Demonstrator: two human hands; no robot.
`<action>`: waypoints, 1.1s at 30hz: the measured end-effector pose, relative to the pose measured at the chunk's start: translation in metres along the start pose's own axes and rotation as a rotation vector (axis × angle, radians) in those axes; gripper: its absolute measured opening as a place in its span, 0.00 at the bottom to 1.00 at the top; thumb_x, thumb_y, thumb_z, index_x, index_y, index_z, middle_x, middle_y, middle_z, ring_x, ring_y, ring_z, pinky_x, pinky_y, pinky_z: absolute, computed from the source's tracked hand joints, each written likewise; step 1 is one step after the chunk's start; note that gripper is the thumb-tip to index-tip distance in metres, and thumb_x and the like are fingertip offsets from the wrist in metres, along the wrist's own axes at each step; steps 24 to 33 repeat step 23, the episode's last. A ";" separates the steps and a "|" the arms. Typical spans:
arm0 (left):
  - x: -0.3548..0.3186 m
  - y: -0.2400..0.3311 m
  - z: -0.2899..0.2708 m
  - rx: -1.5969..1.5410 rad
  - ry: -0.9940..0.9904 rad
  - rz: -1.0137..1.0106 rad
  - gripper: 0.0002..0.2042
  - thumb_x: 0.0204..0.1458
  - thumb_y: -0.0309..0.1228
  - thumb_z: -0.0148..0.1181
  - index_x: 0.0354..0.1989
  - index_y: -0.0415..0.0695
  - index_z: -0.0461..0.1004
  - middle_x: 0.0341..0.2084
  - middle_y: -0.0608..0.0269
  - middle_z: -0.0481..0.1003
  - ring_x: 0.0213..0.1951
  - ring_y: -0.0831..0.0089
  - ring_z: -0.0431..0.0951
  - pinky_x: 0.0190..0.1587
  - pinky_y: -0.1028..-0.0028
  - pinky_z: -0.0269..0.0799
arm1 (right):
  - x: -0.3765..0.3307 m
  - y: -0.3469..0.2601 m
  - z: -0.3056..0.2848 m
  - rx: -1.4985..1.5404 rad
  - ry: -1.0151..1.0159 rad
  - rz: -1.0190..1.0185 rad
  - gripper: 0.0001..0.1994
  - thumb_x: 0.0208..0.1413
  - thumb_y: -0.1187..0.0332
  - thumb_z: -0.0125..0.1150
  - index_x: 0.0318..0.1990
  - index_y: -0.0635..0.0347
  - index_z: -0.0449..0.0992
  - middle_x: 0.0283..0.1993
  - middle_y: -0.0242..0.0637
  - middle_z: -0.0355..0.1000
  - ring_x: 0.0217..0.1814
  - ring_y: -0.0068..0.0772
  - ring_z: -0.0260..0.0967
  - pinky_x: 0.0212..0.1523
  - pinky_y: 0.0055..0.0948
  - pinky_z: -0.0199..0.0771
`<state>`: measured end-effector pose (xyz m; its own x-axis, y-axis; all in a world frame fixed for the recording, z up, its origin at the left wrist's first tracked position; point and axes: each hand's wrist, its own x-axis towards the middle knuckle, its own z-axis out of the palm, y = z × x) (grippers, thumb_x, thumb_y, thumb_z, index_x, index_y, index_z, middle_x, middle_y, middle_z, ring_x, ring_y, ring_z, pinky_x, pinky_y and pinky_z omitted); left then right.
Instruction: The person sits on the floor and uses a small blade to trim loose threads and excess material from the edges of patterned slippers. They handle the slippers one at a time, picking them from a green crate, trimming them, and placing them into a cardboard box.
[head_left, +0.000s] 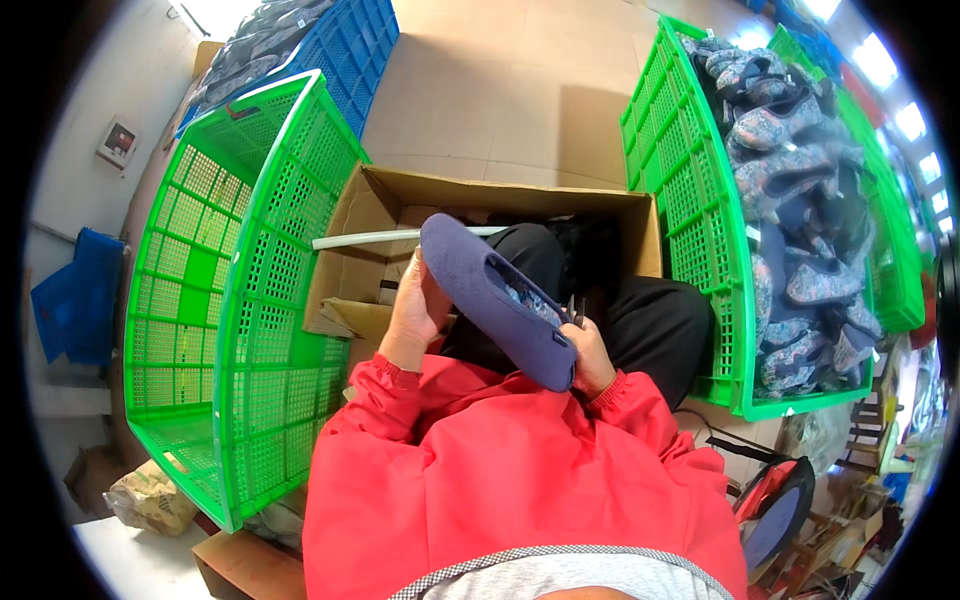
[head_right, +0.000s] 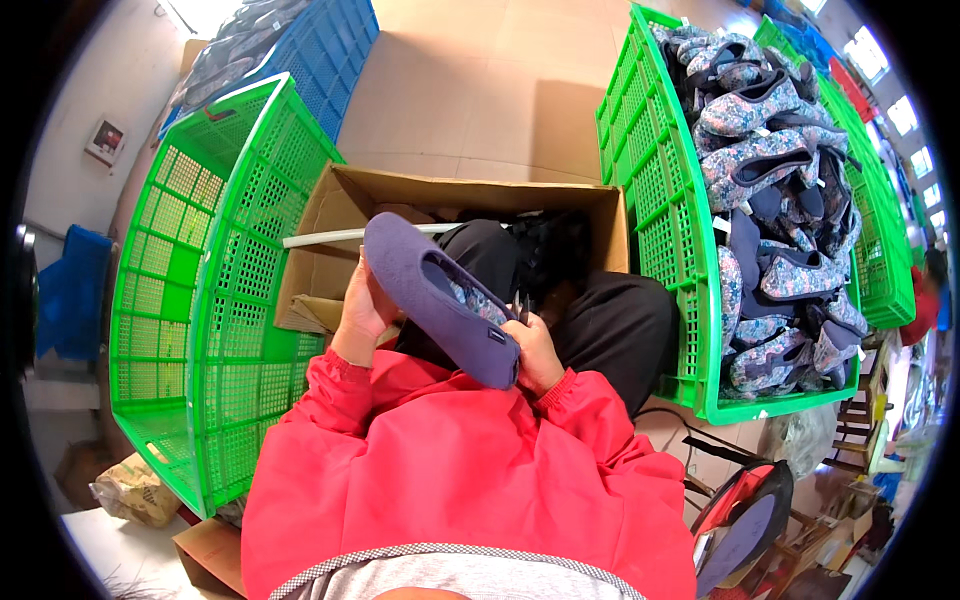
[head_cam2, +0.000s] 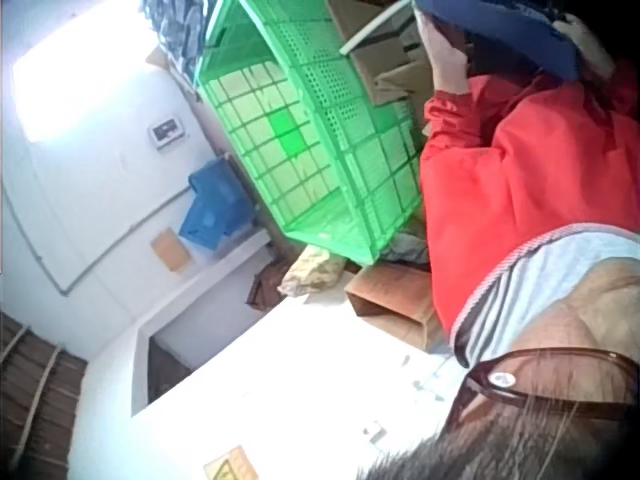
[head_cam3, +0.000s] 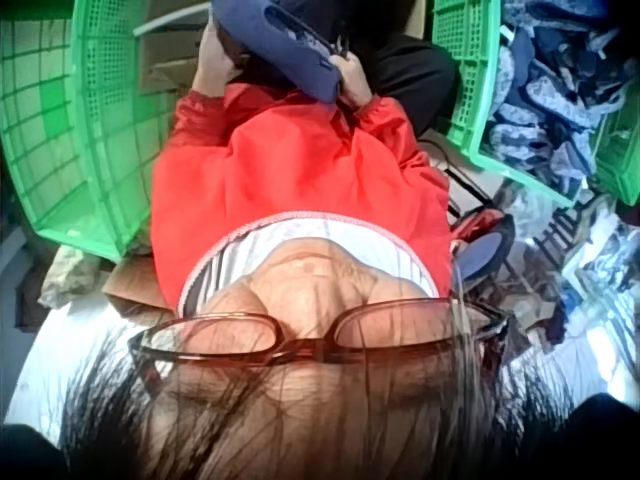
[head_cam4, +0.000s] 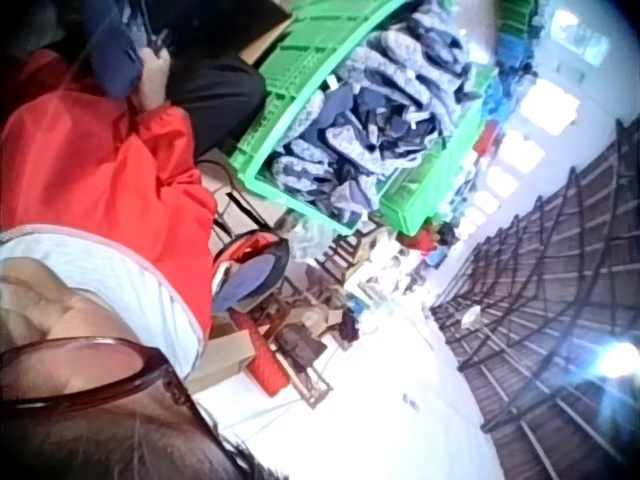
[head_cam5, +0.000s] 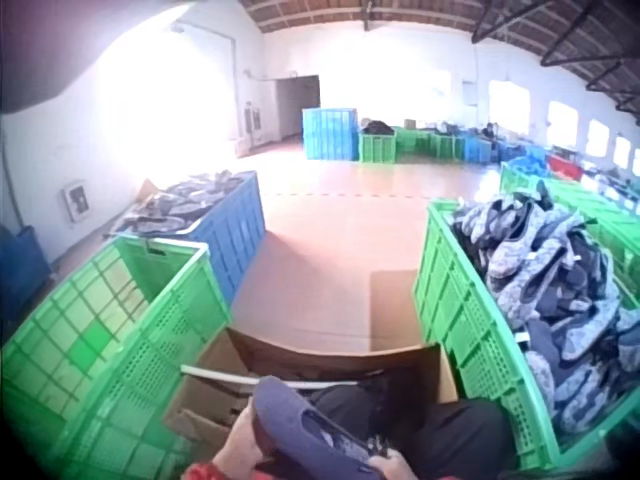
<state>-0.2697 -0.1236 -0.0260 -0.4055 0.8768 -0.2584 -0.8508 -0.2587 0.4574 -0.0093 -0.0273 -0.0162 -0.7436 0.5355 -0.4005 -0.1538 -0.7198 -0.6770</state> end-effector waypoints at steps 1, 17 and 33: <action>-0.007 -0.005 0.033 -0.104 -0.125 -0.055 0.30 0.62 0.46 0.59 0.68 0.45 0.62 0.57 0.63 0.73 0.55 0.66 0.74 0.61 0.60 0.69 | 0.000 -0.001 0.000 0.011 -0.042 0.034 0.09 0.57 0.77 0.52 0.42 0.64 0.77 0.34 0.32 0.76 0.31 0.22 0.73 0.33 0.22 0.74; 0.003 -0.034 0.105 0.488 0.243 0.339 0.15 0.68 0.42 0.52 0.38 0.43 0.72 0.30 0.72 0.73 0.32 0.84 0.70 0.36 0.80 0.68 | -0.007 -0.029 0.031 -0.620 -0.034 -0.442 0.23 0.66 0.56 0.59 0.58 0.66 0.69 0.46 0.35 0.74 0.47 0.21 0.70 0.50 0.23 0.70; -0.007 -0.035 0.118 0.273 0.223 0.167 0.17 0.68 0.44 0.50 0.45 0.41 0.74 0.38 0.66 0.77 0.38 0.76 0.76 0.44 0.72 0.75 | -0.007 -0.012 0.018 -0.320 -0.068 -0.322 0.19 0.65 0.58 0.61 0.53 0.63 0.71 0.46 0.31 0.74 0.46 0.19 0.68 0.50 0.22 0.70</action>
